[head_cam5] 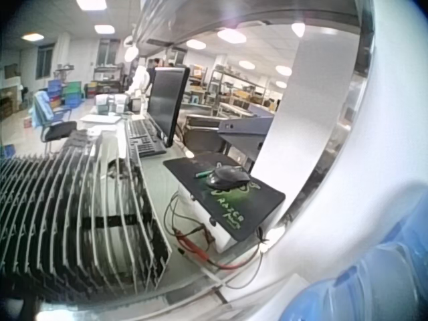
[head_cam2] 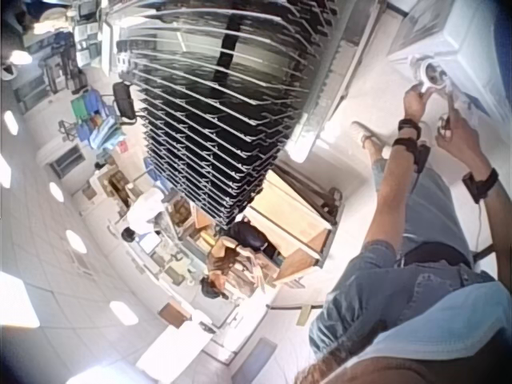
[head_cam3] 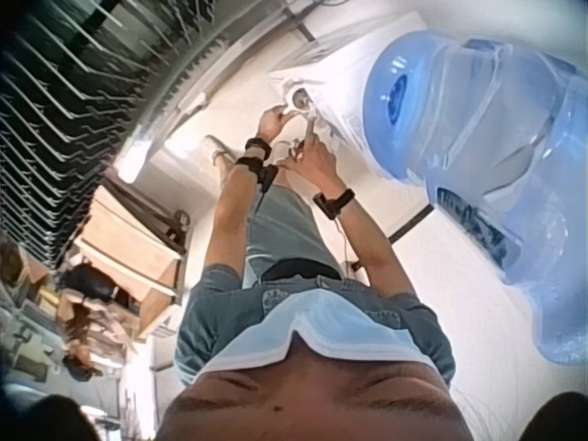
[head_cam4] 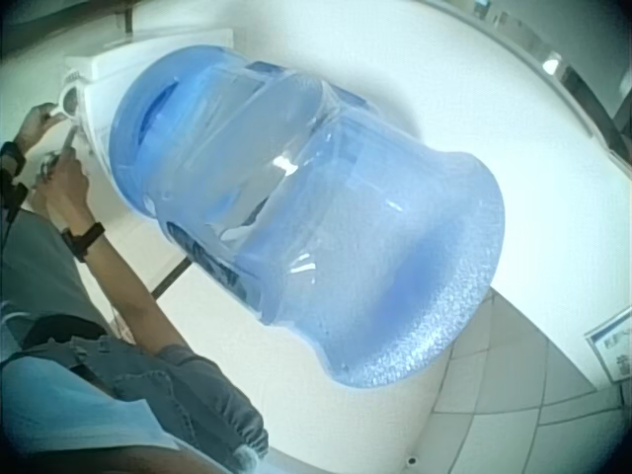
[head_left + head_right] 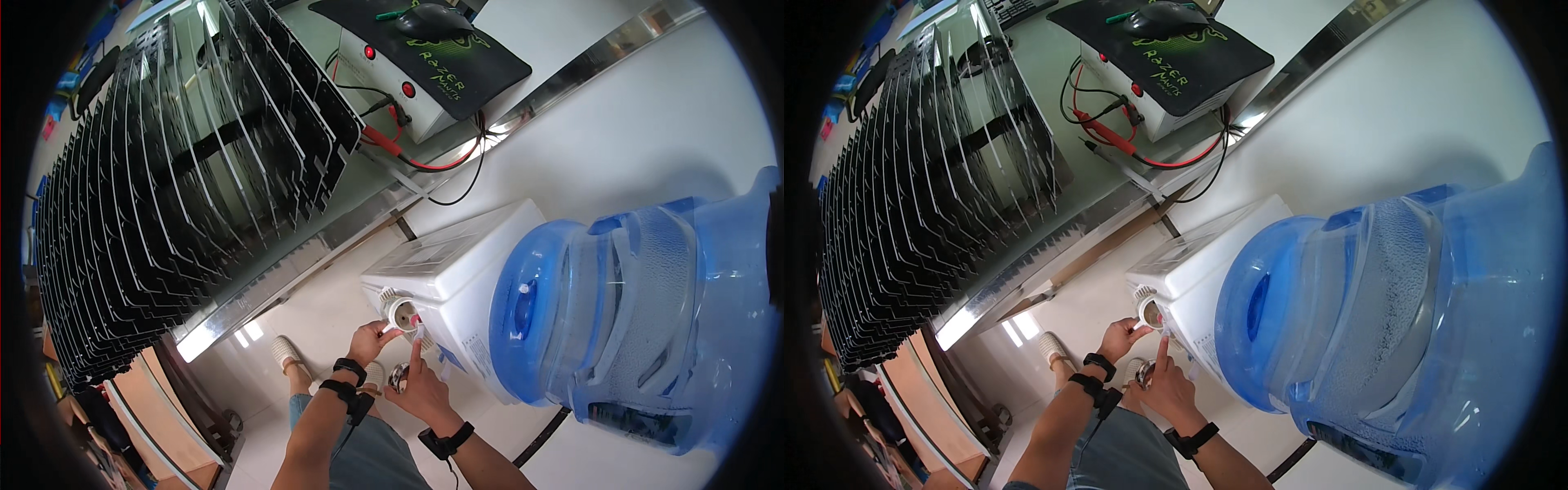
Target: Assembling small electronic components into metal housings and then getting a drink of water.
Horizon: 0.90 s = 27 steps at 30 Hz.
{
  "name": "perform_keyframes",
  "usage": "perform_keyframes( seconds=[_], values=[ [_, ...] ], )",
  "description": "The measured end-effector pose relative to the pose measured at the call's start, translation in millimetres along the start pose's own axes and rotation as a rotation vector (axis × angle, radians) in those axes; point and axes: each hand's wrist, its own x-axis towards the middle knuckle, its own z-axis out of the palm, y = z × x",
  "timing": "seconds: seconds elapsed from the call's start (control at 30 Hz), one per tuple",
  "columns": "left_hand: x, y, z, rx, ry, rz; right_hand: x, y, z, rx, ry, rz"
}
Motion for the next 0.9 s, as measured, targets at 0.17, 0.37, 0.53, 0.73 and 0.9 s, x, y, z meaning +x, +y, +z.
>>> perform_keyframes(
  seconds=[0.17,0.37,0.53,0.73,0.9],
  values=[
    [0,-3,2,0.054,0.004,0.010,1,2,2,0.006,-0.003,-0.012],
    [1,-12,6,0.088,0.021,0.032,1,2,0,0.024,-0.012,-0.022],
    [0,-11,7,0.072,0.011,0.045,1,5,3,0.068,-0.001,-0.035],
    [0,-9,7,0.048,0.019,0.056,2,5,2,0.063,-0.002,-0.027],
    [1,-12,7,0.076,0.023,0.046,2,4,3,0.068,0.000,-0.033]
  ],
)
